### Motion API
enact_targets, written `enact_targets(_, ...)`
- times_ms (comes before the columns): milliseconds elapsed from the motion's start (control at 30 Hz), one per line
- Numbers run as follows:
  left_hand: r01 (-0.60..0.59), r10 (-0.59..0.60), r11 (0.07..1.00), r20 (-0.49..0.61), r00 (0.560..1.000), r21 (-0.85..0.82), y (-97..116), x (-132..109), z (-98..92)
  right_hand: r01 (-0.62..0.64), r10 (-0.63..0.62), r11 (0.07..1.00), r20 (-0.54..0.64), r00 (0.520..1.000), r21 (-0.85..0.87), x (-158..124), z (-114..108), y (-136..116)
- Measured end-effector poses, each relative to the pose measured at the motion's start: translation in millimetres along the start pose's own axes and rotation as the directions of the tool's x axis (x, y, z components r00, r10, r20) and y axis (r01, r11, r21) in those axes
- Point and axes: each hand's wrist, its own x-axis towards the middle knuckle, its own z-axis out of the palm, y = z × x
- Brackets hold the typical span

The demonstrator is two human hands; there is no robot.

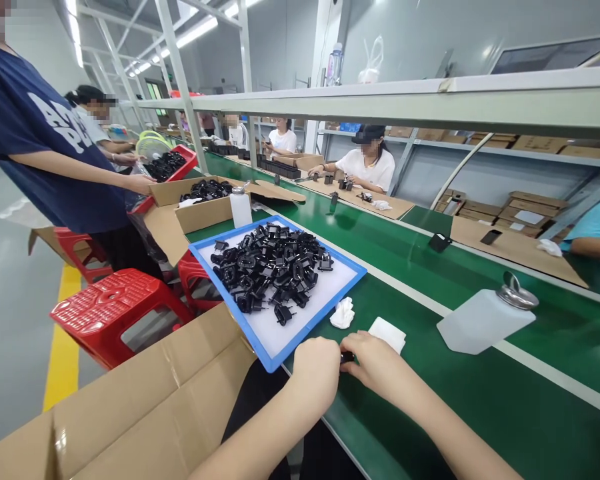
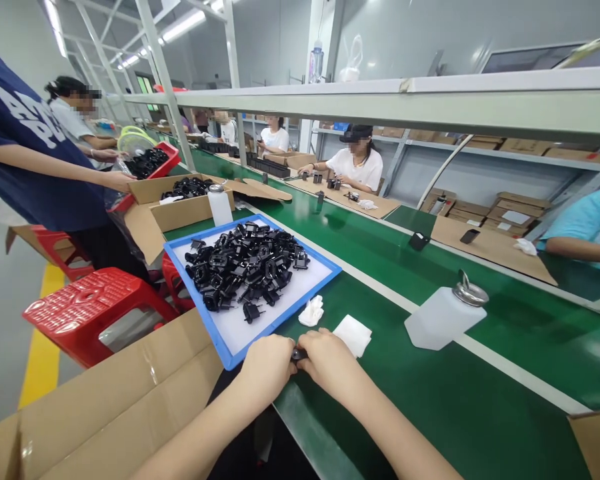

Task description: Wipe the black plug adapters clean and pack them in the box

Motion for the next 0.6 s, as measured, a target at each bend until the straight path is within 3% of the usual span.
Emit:
enact_targets(300,-0.035,0.028,0.996,-0.099,0.995,-0.079,-12,-7,14.2,0.08,-0.08,0.997,0.013,0.997,0.013,0,0,4)
enact_targets(600,-0.025,0.025,1.0,0.01,1.0,0.002,-3,-3,-4.3,0.077,-0.077,0.995,-0.008,0.997,0.061,3,1,5)
